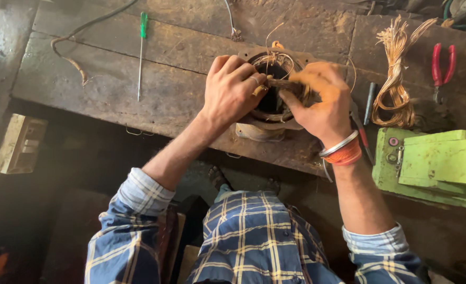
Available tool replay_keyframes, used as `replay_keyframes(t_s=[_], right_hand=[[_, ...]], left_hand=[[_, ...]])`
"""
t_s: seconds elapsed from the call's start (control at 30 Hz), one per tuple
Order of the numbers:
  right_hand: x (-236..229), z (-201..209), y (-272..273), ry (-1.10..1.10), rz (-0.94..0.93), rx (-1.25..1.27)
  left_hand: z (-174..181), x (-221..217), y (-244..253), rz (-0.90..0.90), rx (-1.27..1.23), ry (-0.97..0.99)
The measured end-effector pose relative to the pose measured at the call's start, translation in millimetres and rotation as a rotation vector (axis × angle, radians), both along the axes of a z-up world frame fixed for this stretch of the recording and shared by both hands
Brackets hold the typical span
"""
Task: The person inserts a bundle of copper wire into a cylindrical motor stator, then uses pliers to pull, cut, and arrange the wire inside the stator slots. The person repeatedly adjusts the wire by hand and with pliers, working on different sections of the stator throughout the clip.
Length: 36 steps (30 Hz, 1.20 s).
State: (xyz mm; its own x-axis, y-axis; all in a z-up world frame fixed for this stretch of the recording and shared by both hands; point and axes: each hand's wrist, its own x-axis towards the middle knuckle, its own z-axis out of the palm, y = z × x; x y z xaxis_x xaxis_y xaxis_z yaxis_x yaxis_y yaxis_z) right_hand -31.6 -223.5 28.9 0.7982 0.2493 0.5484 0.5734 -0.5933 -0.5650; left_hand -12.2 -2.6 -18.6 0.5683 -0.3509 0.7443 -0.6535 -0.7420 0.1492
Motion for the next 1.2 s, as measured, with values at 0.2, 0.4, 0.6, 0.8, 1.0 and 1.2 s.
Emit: replay_keyframes(t_s=[0.2, 0.4, 0.6, 0.8, 1.0, 1.2], right_hand=[[-5.2, 5.4, 4.8, -0.195, -0.064, -0.298], [-0.7, -5.9, 8.2, -0.236, -0.027, -0.402], [-3.5, -4.9, 8.9, -0.249, 0.017, -0.428], [-6.6, 4.1, 18.0, -0.193, -0.027, -0.509], [-17.2, 22.2, 11.1, -0.115, 0.063, -0.196], [-58.3, -52.1, -65.1, 0.180, -0.377, 0.265]], left_hand=[[7.6, 5.2, 1.8, -0.089, 0.069, 0.142], [20.3, 13.4, 9.1, -0.185, -0.005, 0.336], [33.1, -1.0, 14.4, -0.235, -0.164, 0.442], [40.5, -0.7, 30.0, -0.403, -0.282, 0.561], [29.6, 2.5, 23.0, -0.349, -0.237, 0.488], [14.9, 5.3, 15.6, -0.391, -0.341, 0.469]])
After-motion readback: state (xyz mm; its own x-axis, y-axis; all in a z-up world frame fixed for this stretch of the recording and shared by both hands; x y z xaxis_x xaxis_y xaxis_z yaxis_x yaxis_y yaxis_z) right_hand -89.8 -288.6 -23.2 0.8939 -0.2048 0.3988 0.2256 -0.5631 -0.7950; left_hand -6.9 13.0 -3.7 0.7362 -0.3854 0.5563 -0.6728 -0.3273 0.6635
